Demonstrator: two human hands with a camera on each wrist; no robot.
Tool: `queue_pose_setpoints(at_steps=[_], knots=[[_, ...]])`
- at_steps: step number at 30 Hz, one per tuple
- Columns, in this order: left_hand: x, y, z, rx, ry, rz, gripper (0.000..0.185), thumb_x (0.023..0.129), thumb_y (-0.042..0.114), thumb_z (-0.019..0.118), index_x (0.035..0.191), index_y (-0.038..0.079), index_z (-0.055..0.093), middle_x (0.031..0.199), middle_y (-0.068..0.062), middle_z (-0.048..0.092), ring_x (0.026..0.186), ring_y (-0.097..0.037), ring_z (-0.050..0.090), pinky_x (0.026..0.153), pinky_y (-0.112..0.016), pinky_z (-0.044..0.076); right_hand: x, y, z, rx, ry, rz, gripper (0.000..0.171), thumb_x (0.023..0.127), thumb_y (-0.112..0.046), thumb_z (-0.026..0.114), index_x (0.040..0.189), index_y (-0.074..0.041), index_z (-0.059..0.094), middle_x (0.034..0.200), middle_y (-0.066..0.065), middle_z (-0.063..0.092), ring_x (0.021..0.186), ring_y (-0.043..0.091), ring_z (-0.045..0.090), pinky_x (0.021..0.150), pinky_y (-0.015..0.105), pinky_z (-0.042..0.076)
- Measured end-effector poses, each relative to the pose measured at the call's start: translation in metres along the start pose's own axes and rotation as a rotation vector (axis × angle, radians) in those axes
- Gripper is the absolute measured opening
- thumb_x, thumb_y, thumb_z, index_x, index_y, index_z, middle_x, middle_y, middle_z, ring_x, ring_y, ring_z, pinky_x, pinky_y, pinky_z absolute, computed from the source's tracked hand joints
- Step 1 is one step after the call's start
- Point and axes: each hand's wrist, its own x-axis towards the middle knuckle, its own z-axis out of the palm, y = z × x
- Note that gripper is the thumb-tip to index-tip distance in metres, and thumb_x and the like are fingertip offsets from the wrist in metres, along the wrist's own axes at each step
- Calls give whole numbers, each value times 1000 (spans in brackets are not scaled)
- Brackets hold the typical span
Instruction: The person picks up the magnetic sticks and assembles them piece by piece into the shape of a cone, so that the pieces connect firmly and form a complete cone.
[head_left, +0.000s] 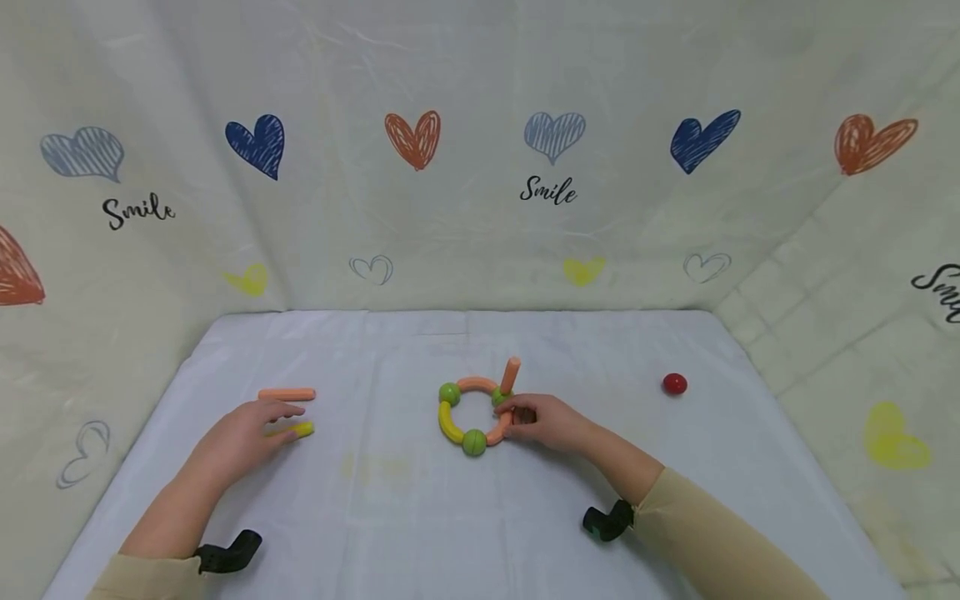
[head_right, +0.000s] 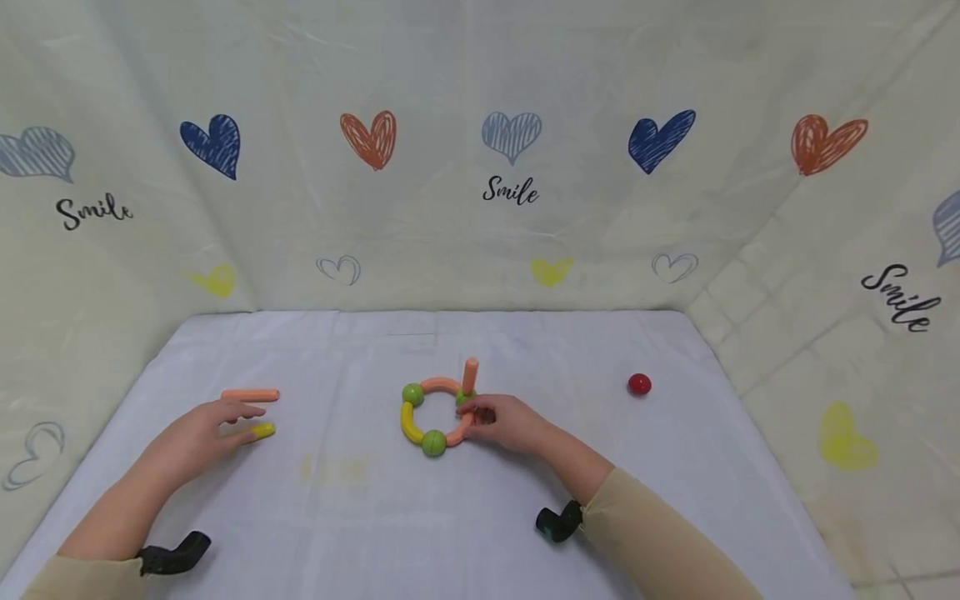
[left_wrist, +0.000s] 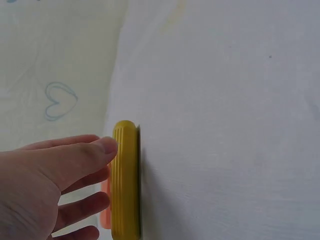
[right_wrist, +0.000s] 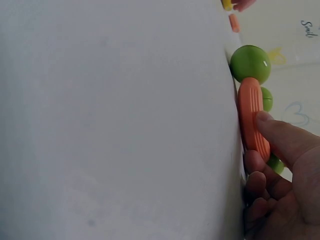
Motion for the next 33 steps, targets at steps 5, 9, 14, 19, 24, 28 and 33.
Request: queue_pose_setpoints(at_steps=[5, 9, 14, 19, 24, 28, 33], knots=[[0, -4, 2, 43, -47, -51, 35, 88, 19, 74, 123, 11, 70, 125, -11, 66, 114, -39, 59, 87, -56, 46, 1, 1, -1, -2, -4, -5, 31, 92, -24, 73, 123, -19, 70, 91, -6, 59, 84, 16, 51, 72, 27, 44], [1, -6, 5, 47, -73, -65, 34, 88, 19, 74, 122, 13, 71, 120, -9, 68, 107, -36, 62, 84, -54, 47, 2, 2, -1, -1, -6, -5, 31, 92, -23, 73, 123, -20, 70, 91, -7, 60, 84, 15, 52, 72, 27, 44], [1, -6, 7, 50, -88, -62, 33, 89, 16, 74, 122, 16, 71, 119, -7, 68, 106, -33, 63, 85, -54, 47, 1, 2, -1, 2, -4, -10, 29, 93, -23, 72, 122, -20, 70, 89, -6, 59, 83, 15, 52, 71, 27, 44], [0, -3, 6, 50, -88, -54, 35, 89, 16, 74, 124, 14, 70, 117, -8, 69, 105, -34, 63, 85, -54, 47, -1, 1, 0, 22, 1, 1, 31, 91, -25, 73, 121, -20, 70, 91, -7, 61, 84, 15, 52, 72, 27, 44], [1, 0, 6, 34, -67, -45, 38, 90, 18, 73, 126, 11, 68, 112, -7, 69, 101, -30, 63, 83, -53, 48, -1, -1, 0, 27, 4, 8, 31, 91, -26, 74, 121, -20, 70, 92, -7, 61, 84, 15, 53, 72, 28, 45], [3, 3, 9, 31, -50, -31, 38, 90, 19, 74, 127, 11, 68, 113, -7, 69, 101, -30, 63, 85, -53, 48, -1, 0, 0, 27, 2, 8, 31, 91, -27, 74, 121, -21, 70, 92, -7, 61, 84, 15, 53, 73, 28, 45], [6, 9, 13, 36, -15, 7, 40, 89, 17, 74, 129, 13, 67, 123, -10, 66, 103, -30, 63, 86, -53, 47, -1, 0, 0, 34, 1, 0, 32, 91, -27, 74, 122, -20, 70, 93, -7, 62, 85, 16, 53, 72, 28, 45]])
